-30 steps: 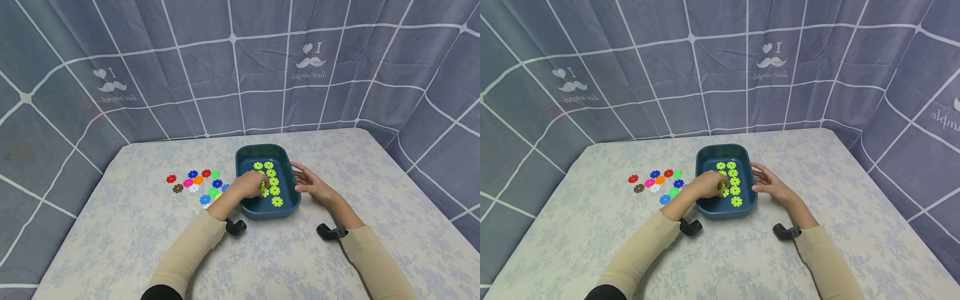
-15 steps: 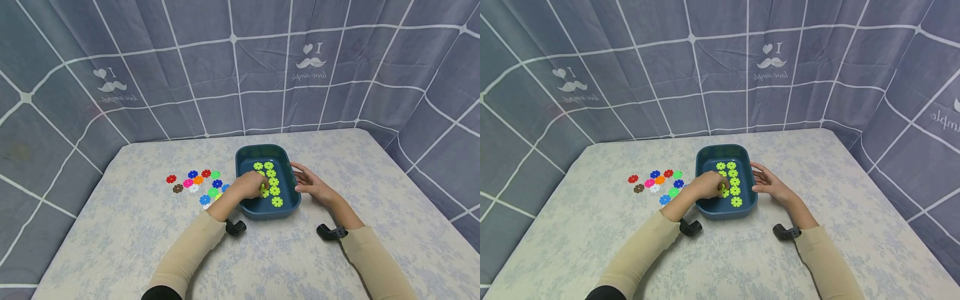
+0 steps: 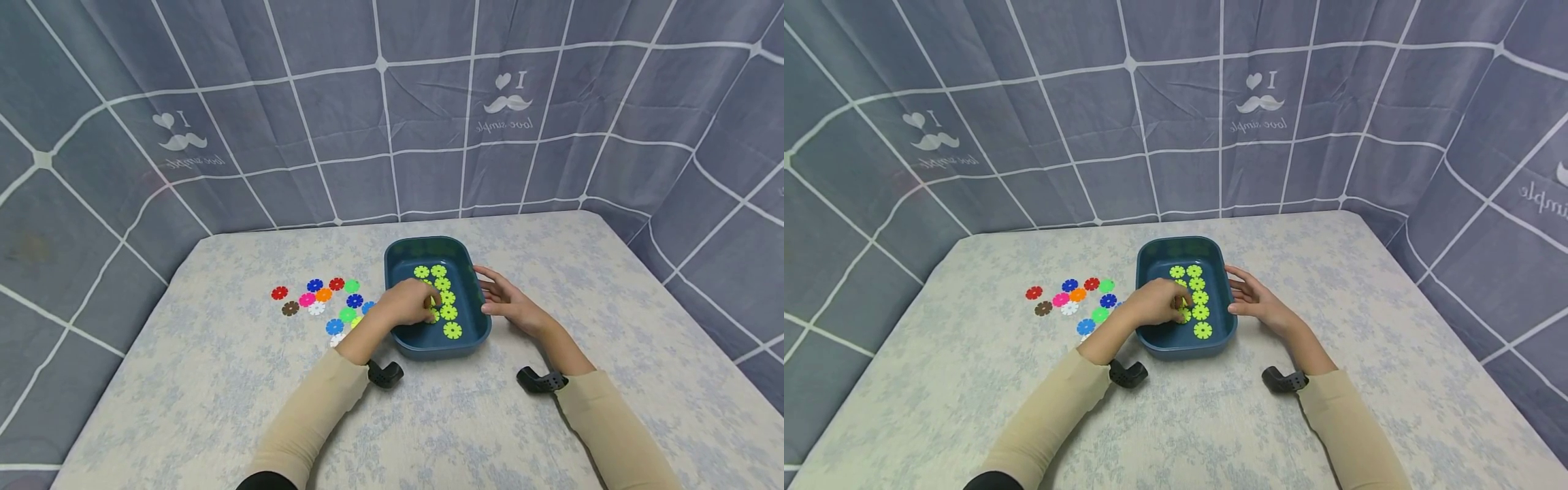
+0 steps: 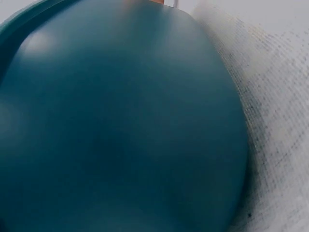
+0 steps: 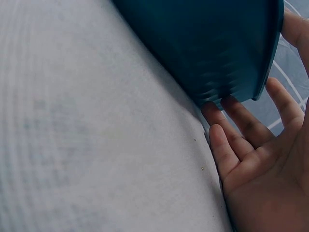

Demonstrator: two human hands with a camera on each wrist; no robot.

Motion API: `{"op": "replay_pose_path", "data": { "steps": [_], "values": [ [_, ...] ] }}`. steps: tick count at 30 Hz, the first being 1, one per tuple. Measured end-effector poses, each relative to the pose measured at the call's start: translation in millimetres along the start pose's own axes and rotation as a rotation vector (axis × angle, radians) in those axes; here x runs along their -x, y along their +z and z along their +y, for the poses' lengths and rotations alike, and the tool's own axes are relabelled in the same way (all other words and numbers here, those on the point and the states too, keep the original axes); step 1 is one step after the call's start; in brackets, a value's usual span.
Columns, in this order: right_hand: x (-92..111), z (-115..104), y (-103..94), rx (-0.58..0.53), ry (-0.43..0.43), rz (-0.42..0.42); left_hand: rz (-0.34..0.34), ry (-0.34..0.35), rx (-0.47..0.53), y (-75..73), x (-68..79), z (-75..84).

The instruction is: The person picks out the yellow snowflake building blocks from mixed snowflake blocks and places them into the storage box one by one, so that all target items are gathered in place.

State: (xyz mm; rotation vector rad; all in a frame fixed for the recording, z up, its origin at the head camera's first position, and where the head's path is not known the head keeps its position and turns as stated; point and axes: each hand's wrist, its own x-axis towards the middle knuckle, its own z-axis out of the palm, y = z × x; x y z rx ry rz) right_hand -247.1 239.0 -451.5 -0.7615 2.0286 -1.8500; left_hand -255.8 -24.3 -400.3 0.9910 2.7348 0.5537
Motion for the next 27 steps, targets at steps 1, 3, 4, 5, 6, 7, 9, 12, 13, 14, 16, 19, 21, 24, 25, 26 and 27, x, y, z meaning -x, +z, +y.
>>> {"op": "replay_pose_path", "data": {
  "steps": [1,3,4,5,6,7,9,12,13,14,16,19,21,24,25,26,27],
  "values": [
    [0,0,-0.2,-0.005,0.004,0.001,0.018,0.010,0.027,-0.2,0.5,-0.5],
    [-1,1,-0.6,-0.009,0.008,0.002,0.056,0.035,0.078,-0.4,1.7,-1.4],
    [-1,2,-0.9,-0.010,0.009,0.003,0.076,0.048,0.097,-0.3,2.4,-1.9],
    [-1,2,-1.0,-0.010,0.008,0.002,0.095,0.062,0.110,-0.1,2.9,-2.4],
    [-1,2,-1.1,-0.012,0.009,0.002,0.111,0.076,0.123,-0.1,3.7,-2.7],
    [-1,2,-1.1,-0.013,0.010,0.003,0.126,0.089,0.134,0.2,4.2,-3.2],
    [-2,2,-1.1,-0.012,0.009,0.001,0.155,0.111,0.148,0.8,5.0,-4.1],
    [-2,3,-1.0,-0.016,0.012,0.001,0.194,0.125,0.183,0.9,6.7,-4.8],
    [-2,2,-0.9,-0.015,0.011,0.000,0.206,0.125,0.195,0.7,7.2,-4.7],
    [-2,2,-1.0,-0.013,0.009,-0.001,0.216,0.124,0.204,0.5,7.6,-4.5],
    [-2,1,-1.0,-0.012,0.005,-0.002,0.232,0.122,0.226,0.0,8.3,-4.2],
    [-2,1,-0.8,-0.009,0.000,-0.004,0.248,0.122,0.239,-0.9,9.4,-4.0],
    [-2,0,-0.6,-0.012,0.000,-0.003,0.257,0.121,0.242,-1.2,10.5,-4.2],
    [-1,1,-0.6,-0.015,0.001,-0.001,0.283,0.108,0.248,-1.6,13.6,-4.4],
    [-1,1,-0.7,-0.016,-0.001,-0.001,0.295,0.105,0.252,-1.8,15.0,-4.5],
    [-1,1,-0.8,-0.018,-0.003,-0.002,0.306,0.097,0.255,-2.1,16.6,-4.5],
    [-1,1,-0.8,-0.018,-0.005,-0.002,0.317,0.090,0.257,-2.6,18.3,-4.7]
  ]
}}
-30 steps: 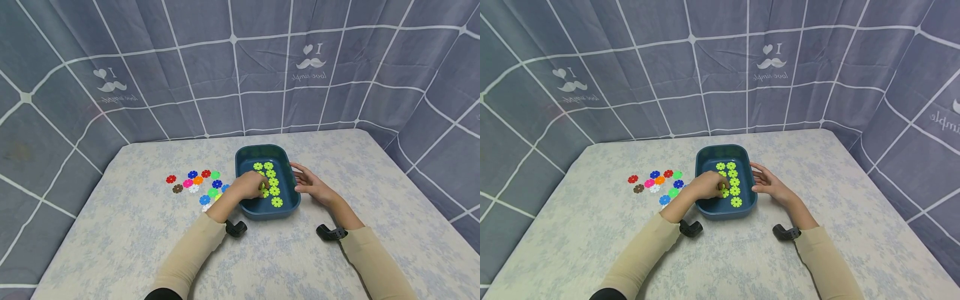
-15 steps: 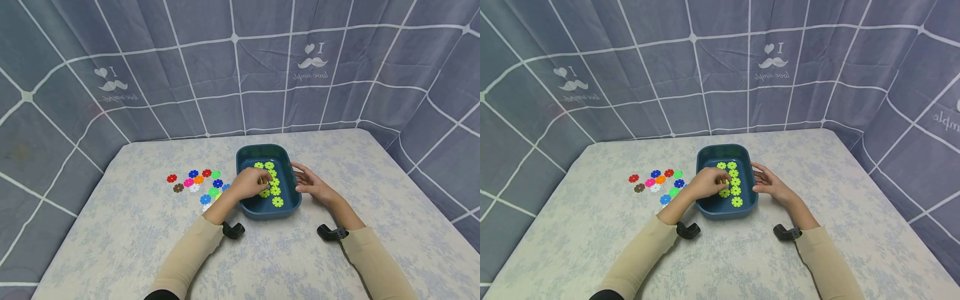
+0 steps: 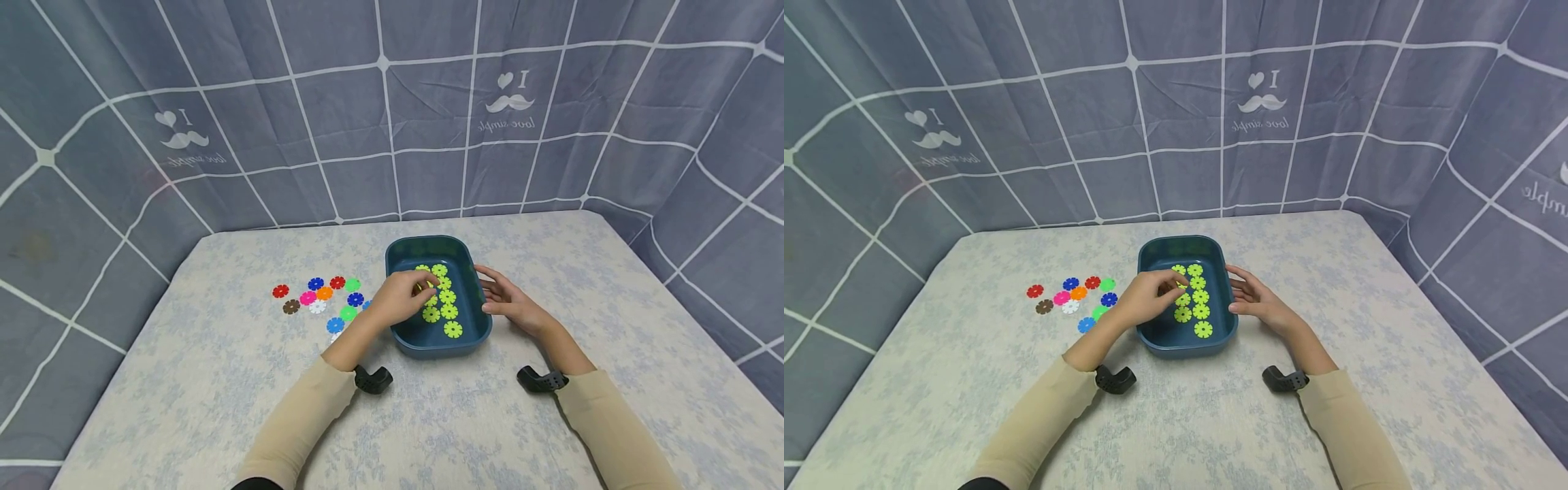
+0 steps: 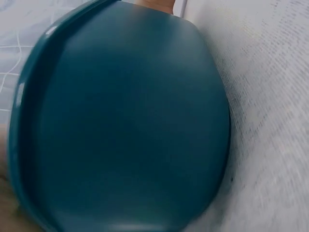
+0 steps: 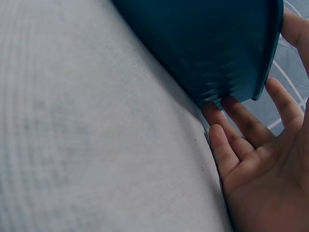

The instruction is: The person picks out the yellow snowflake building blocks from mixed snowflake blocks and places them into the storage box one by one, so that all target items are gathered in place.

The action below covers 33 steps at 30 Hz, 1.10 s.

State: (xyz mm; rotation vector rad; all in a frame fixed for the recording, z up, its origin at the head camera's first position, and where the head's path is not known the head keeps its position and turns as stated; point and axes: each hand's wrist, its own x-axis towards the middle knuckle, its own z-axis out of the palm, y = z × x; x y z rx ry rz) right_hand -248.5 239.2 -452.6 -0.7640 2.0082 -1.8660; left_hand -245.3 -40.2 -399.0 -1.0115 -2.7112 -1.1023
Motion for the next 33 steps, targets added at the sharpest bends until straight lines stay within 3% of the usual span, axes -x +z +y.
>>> {"op": "replay_pose_path", "data": {
  "steps": [18,33],
  "values": [
    [-1,0,-1.4,0.024,0.010,0.002,0.099,-0.051,0.088,-30.1,28.6,-9.7],
    [0,0,-1.1,0.011,0.000,-0.003,0.099,-0.130,0.056,-51.1,47.6,-21.1]
  ]
}}
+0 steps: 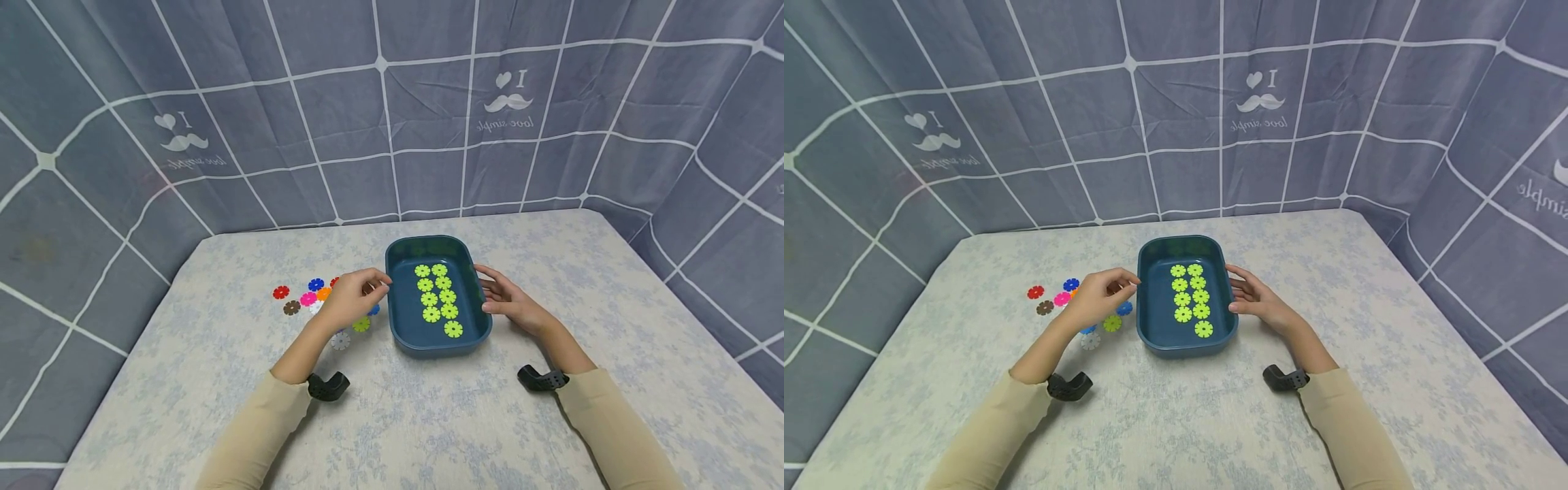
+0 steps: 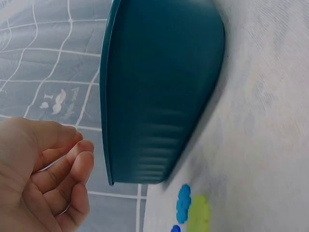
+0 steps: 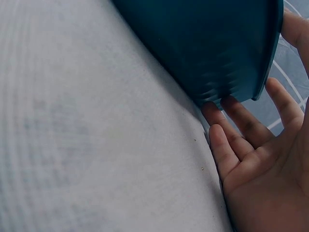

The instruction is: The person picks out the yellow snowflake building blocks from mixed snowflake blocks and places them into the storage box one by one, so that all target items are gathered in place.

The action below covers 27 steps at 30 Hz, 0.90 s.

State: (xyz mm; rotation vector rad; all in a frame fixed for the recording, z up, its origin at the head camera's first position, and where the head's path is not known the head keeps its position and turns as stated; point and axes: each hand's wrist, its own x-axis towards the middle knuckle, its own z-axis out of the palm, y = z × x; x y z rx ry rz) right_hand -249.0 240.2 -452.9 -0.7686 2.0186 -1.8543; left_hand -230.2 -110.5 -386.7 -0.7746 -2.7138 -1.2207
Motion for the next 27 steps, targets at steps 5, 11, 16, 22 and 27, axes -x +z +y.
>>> {"op": "replay_pose_path", "data": {
  "steps": [5,11,16,22,27],
  "values": [
    [0,-1,0.7,-0.003,0.004,0.004,-0.003,-0.025,-0.015,-4.0,4.1,-5.0],
    [-1,0,0.9,-0.011,0.005,0.007,-0.030,-0.041,-0.014,-7.3,10.9,-11.4],
    [-1,1,1.1,-0.008,0.008,0.004,-0.049,-0.080,-0.028,-9.3,19.7,-18.8],
    [0,1,1.2,-0.005,0.009,0.008,-0.064,-0.127,-0.056,-10.3,28.5,-25.5],
    [1,0,0.2,-0.005,0.007,0.008,-0.052,-0.130,-0.098,-6.8,36.3,-35.6]
  ]
}}
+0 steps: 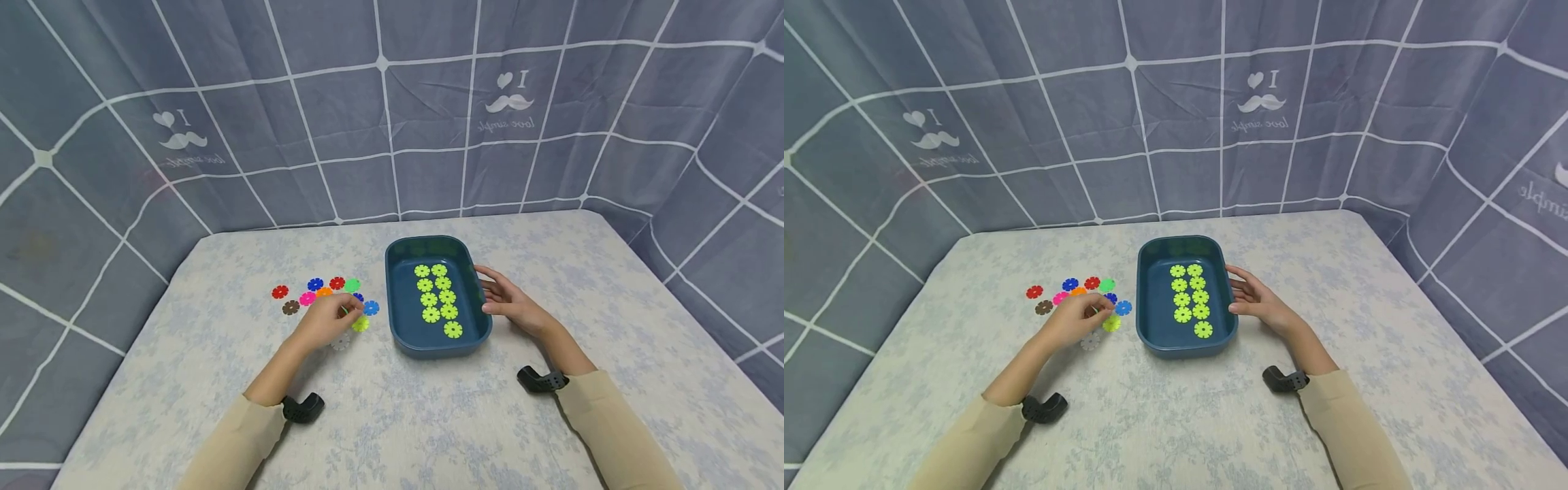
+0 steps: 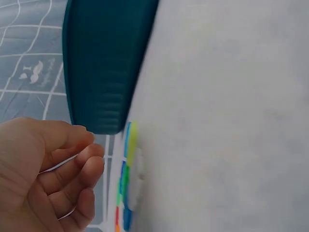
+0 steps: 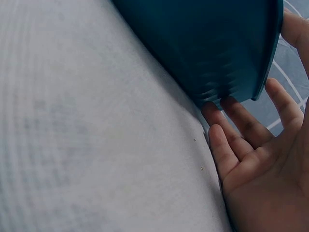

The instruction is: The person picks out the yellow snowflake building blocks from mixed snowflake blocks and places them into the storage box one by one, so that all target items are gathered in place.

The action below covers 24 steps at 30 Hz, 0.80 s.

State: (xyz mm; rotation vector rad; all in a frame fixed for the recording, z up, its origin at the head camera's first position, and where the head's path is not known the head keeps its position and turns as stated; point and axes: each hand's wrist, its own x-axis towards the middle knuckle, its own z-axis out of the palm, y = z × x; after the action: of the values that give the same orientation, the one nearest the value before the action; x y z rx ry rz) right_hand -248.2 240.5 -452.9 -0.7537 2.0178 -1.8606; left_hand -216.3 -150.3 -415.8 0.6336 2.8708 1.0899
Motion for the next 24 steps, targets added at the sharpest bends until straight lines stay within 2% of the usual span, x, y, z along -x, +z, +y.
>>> {"op": "replay_pose_path", "data": {
  "steps": [10,14,24],
  "values": [
    [-2,1,-0.3,0.005,0.000,-0.003,0.029,-0.018,-0.057,8.3,8.5,-11.6],
    [-2,1,-0.2,0.018,0.005,-0.001,0.022,-0.035,-0.093,11.3,8.7,-15.0],
    [-2,0,0.1,0.021,0.010,0.003,0.009,-0.048,-0.097,15.8,8.9,-15.7]
  ]
}}
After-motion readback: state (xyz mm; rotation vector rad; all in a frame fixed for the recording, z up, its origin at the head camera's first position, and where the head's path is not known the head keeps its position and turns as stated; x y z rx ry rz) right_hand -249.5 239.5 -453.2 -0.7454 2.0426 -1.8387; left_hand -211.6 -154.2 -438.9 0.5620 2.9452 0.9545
